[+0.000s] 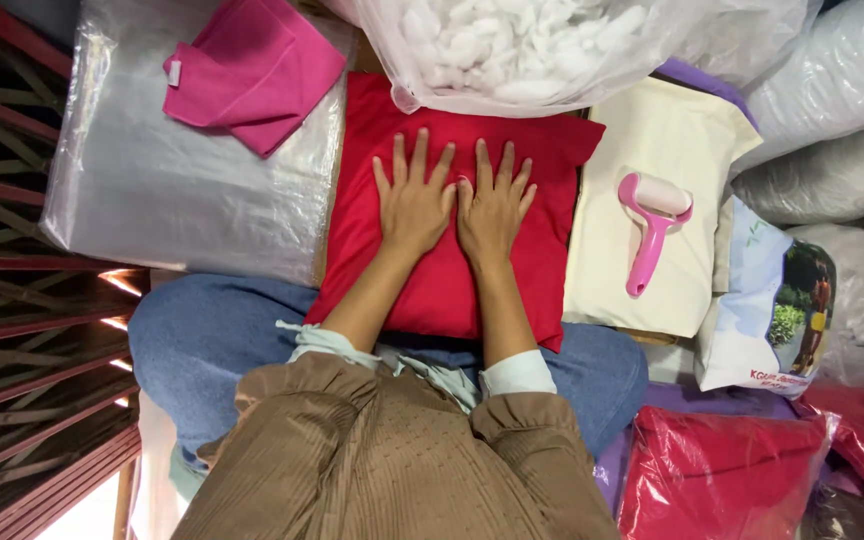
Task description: Stuffing a red pillowcase with fiberfill, lint rolling the exterior, and packaging it in a plastic bag.
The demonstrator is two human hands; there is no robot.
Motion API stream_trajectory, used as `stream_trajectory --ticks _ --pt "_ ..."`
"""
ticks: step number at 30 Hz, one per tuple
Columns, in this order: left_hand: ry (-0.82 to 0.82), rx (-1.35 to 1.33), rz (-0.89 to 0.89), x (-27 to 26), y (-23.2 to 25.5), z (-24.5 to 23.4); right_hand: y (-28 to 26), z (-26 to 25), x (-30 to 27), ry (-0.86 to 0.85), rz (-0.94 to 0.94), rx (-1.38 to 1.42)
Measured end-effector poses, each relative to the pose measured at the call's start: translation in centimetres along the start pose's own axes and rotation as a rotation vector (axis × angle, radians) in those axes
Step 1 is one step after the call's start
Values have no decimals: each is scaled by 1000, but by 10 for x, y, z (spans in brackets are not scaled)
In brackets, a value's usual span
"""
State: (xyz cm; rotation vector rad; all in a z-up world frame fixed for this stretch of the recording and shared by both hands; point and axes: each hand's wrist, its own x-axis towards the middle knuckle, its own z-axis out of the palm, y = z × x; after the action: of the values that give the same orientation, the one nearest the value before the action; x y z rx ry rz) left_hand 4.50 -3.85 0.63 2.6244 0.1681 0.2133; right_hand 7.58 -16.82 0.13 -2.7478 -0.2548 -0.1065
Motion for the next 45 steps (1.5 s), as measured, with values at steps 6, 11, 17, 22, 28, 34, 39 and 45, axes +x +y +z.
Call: stream_trajectory --ticks 6,11,17,22,28,34,39,45 --pt "-89 81 -117 27 -14 14 54 28 39 -37 246 -50" --pt "84 65 -107 41 -16 24 46 53 43 40 27 -111" --pt "230 102 -126 48 -42 37 52 41 58 44 118 -29" --pt "282 72 -242 38 -64 61 69 53 42 283 101 -9" --pt "499 4 -85 31 -16 -57 -1 -25 32 363 55 207" --pt "202 102 -29 -48 -9 -22 -27 -17 -31 166 -89 42" --pt "115 98 -55 -56 -35 5 21 9 -33 -42 10 -135" --pt "95 68 -155 1 -2 -16 -1 -6 14 94 55 -23"
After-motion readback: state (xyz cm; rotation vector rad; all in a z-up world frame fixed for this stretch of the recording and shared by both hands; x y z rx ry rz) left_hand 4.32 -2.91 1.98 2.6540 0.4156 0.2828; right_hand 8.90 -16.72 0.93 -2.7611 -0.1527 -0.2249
